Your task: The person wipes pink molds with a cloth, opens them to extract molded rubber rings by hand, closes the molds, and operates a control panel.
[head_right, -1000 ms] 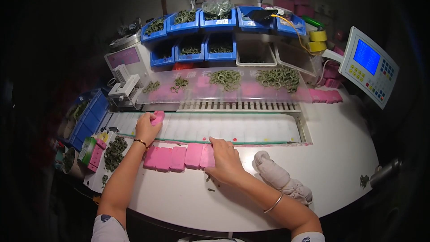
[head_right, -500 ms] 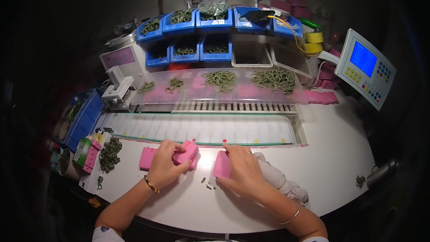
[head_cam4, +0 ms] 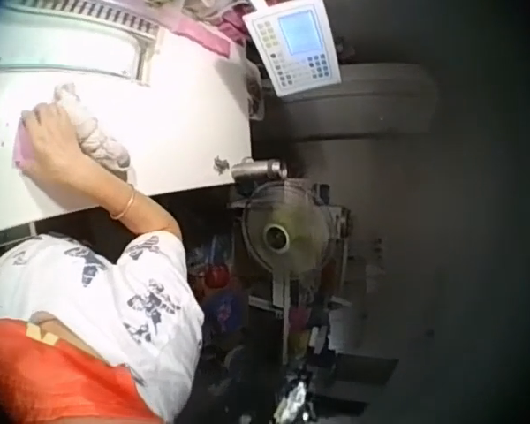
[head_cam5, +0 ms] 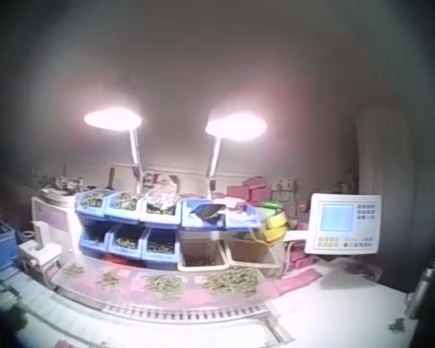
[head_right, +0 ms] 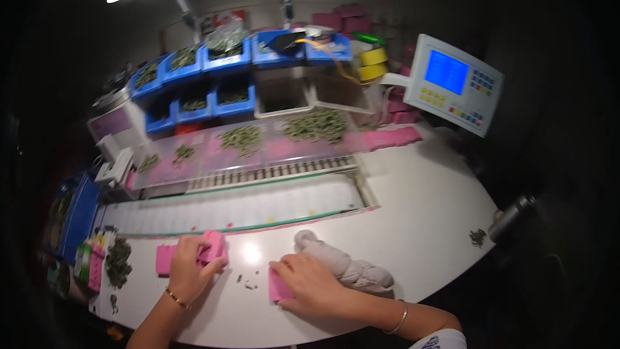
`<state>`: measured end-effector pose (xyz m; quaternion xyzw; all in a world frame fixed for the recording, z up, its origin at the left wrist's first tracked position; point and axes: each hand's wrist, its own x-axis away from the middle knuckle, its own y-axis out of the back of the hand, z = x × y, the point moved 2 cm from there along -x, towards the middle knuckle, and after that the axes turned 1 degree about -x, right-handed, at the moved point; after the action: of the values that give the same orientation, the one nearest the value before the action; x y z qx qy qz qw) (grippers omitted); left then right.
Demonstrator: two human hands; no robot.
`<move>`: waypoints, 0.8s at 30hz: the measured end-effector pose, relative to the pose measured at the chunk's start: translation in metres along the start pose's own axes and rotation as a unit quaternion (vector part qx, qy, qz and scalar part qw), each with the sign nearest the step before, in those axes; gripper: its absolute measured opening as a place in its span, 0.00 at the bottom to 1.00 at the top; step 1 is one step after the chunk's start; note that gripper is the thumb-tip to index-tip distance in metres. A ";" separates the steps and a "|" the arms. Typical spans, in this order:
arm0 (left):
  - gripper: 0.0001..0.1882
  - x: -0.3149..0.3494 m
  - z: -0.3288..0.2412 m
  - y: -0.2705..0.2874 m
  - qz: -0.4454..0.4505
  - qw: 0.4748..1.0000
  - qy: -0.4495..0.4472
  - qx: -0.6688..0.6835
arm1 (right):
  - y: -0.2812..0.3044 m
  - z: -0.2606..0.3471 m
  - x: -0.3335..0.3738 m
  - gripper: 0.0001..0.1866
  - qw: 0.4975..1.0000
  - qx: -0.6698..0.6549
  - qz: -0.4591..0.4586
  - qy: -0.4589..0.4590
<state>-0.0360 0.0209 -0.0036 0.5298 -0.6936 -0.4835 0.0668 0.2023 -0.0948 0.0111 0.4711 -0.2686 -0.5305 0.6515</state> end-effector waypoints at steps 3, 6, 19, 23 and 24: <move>0.23 0.002 -0.004 0.004 -0.004 0.999 -0.018 -0.037 | 0.008 -0.014 0.004 0.37 0.997 -0.063 -0.016 0.052; 0.21 0.003 -0.008 0.007 -0.004 0.998 0.008 -0.069 | 0.057 -0.039 0.003 0.37 0.996 -0.005 -0.067 0.057; 0.20 -0.006 -0.017 0.001 -0.018 0.994 -0.032 -0.106 | 0.250 -0.245 0.088 0.30 0.832 0.281 -0.298 -0.374; 0.19 -0.005 -0.017 0.000 -0.021 0.993 -0.039 -0.113 | 0.277 -0.260 0.095 0.27 0.811 0.276 -0.311 -0.413; 0.19 -0.004 -0.017 0.001 -0.021 0.993 -0.037 -0.113 | 0.279 -0.263 0.092 0.27 0.809 0.287 -0.314 -0.406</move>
<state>-0.0240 0.0140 0.0077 0.5150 -0.6248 -0.5799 0.0902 0.5750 -0.0977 0.1402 0.4364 -0.4861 -0.7482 0.1161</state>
